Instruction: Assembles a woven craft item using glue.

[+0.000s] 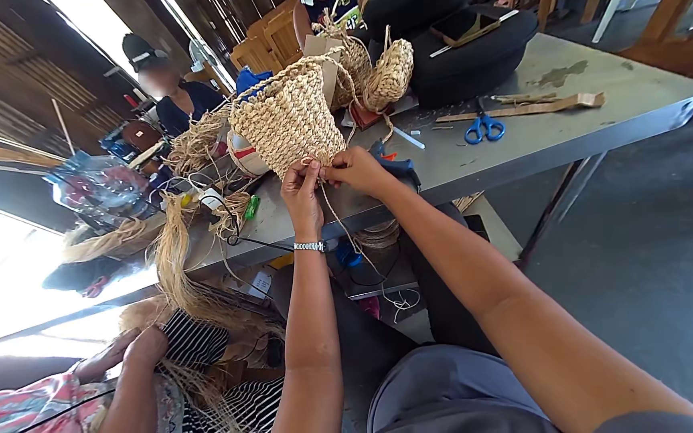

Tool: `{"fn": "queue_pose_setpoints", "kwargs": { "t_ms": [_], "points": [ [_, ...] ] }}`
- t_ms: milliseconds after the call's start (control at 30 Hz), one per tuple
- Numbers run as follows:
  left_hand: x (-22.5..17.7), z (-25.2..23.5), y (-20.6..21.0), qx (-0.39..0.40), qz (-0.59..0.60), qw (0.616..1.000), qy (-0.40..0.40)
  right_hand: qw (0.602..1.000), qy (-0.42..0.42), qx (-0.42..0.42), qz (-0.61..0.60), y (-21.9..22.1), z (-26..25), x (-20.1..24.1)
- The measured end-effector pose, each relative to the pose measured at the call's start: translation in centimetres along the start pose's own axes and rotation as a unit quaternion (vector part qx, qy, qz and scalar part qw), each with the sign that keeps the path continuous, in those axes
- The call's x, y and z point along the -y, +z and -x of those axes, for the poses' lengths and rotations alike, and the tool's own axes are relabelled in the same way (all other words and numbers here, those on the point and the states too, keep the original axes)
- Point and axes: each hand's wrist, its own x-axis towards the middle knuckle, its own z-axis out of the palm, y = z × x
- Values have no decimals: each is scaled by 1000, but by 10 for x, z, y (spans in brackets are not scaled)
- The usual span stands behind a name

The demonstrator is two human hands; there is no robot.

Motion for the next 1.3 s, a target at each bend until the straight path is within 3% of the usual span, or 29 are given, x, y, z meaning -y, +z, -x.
{"fn": "queue_pose_setpoints", "kwargs": {
  "t_ms": [900,1067,1300],
  "points": [
    [-3,0,-3,24,69,996,-42,999,18,8,-46,-1,1,2],
    [-3,0,3,32,67,997,-28,997,14,-27,-75,-1,1,4],
    [-4,1,6,27,52,996,-65,991,17,-68,-113,-1,-1,0]
  ]
}}
